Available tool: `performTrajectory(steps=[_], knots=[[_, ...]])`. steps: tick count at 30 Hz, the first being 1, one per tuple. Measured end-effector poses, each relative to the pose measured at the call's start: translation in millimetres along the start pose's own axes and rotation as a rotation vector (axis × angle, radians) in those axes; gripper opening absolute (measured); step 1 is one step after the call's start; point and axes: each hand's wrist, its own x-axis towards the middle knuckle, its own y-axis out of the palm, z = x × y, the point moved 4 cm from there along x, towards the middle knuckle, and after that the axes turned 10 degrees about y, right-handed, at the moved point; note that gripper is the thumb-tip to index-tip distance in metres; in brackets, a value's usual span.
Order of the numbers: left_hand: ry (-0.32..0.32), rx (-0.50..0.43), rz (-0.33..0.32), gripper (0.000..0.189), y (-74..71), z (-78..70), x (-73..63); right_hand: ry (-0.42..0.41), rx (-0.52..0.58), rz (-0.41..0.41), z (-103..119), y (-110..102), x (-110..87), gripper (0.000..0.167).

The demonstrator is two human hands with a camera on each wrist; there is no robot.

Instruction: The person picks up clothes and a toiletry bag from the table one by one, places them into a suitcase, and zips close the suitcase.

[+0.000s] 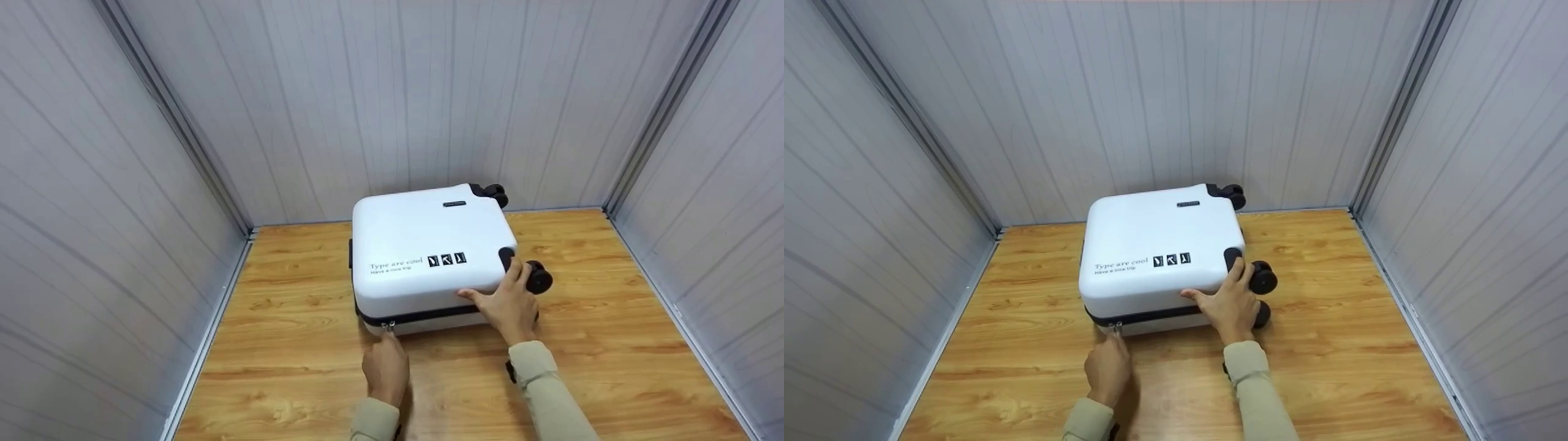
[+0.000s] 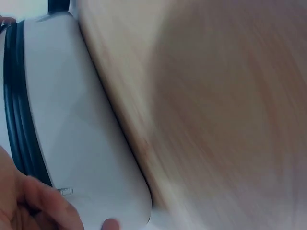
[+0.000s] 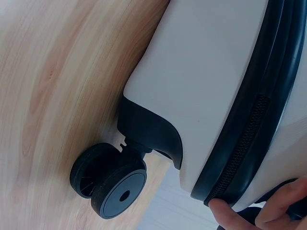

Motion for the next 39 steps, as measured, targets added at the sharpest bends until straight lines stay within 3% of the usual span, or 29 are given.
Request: performTrajectory(steps=[5, 15, 39], knots=[[-0.065, -0.047, 0.053, 0.036, 2.9, 2.0, -0.2, -0.008, 0.007, 0.016, 2, 1, -0.9, 0.147], [-0.053, -0.124, 0.005, 0.034, 4.4, 2.7, -3.7, -0.02, 0.008, 0.008, -2, 0, -1.6, 0.147], [-0.082, -0.22, 0.028, 0.032, 9.7, 10.3, -4.9, -0.003, 0.014, 0.022, -3, -1, 1.1, 0.147]])
